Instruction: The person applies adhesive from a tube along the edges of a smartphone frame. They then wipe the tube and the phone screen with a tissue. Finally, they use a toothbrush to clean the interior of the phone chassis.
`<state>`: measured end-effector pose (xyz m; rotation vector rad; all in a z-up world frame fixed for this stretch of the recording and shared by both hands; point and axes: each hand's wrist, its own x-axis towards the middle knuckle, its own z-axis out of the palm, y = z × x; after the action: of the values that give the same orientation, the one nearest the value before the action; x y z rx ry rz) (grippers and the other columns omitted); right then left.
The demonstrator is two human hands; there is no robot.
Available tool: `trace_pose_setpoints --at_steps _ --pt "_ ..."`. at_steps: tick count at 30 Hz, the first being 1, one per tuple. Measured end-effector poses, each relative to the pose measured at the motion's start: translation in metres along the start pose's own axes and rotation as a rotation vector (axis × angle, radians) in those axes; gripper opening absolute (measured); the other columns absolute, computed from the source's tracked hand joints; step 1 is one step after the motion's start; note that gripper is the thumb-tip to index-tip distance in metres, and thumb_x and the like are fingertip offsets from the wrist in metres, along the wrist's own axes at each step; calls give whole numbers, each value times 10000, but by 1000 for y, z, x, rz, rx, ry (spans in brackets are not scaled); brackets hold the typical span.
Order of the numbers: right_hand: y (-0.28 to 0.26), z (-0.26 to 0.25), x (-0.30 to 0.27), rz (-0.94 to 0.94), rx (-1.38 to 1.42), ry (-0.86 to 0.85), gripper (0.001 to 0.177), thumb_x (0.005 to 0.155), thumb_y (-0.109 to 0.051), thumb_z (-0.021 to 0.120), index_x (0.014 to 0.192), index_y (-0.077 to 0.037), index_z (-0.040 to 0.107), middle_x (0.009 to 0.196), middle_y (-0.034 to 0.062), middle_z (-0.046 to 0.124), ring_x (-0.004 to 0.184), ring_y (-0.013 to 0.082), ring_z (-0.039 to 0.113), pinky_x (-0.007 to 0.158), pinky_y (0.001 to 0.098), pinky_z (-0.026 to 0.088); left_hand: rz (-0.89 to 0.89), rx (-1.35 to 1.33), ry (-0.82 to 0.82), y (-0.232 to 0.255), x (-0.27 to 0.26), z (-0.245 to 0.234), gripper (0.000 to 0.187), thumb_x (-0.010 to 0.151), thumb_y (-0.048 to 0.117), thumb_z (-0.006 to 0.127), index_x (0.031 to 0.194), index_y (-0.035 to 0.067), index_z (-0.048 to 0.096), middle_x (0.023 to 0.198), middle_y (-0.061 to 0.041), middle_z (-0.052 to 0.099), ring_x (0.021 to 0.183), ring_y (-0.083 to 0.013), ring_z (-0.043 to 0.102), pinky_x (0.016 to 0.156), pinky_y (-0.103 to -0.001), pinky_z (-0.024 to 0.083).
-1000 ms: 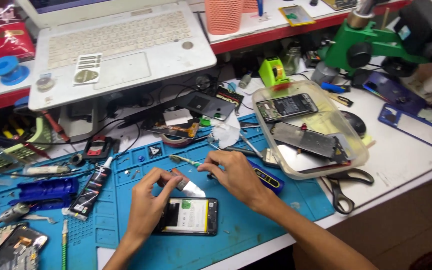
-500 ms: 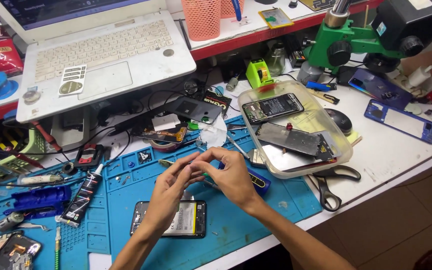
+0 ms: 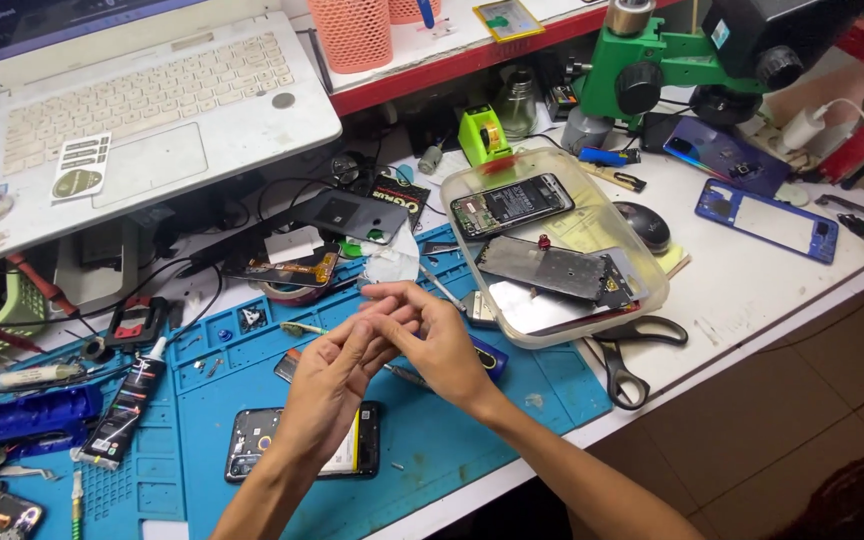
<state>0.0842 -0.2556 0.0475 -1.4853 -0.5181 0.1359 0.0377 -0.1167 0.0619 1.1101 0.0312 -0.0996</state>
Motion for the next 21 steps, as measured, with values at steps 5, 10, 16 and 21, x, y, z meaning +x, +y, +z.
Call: trace_pose_setpoints --at_steps 5,10,16,21 --pt "10 3 -3 -75 -352 -104 144 929 -144 682 1054 -82 718 1005 60 770 896 167 718 778 279 570 -108 236 80 6 -7 -22 389 876 152 673 1182 -71 761 1173 -218 803 1062 -291 765 1008 -401 613" --pt "26 24 -15 -234 -622 -150 166 1006 -219 636 1044 -61 672 982 99 746 834 257 725 692 384 597 -170 275 255 0 -20 -42 311 834 5 717 1106 -124 794 1064 -280 825 939 -366 796 909 -449 671" --pt "33 51 -16 -443 -790 -59 184 1047 -228 619 967 -62 613 819 99 691 635 293 642 561 421 532 -81 376 435 6 -35 -55 286 745 -31 814 1022 -102 822 948 -249 840 869 -264 777 851 -348 661" --pt "35 68 -24 -554 -901 -50 104 983 -30 627 915 -83 570 768 74 597 647 247 593 606 375 473 15 402 596 9 -53 -54 162 703 -87 858 861 -102 822 832 -228 822 789 -218 727 809 -326 655"
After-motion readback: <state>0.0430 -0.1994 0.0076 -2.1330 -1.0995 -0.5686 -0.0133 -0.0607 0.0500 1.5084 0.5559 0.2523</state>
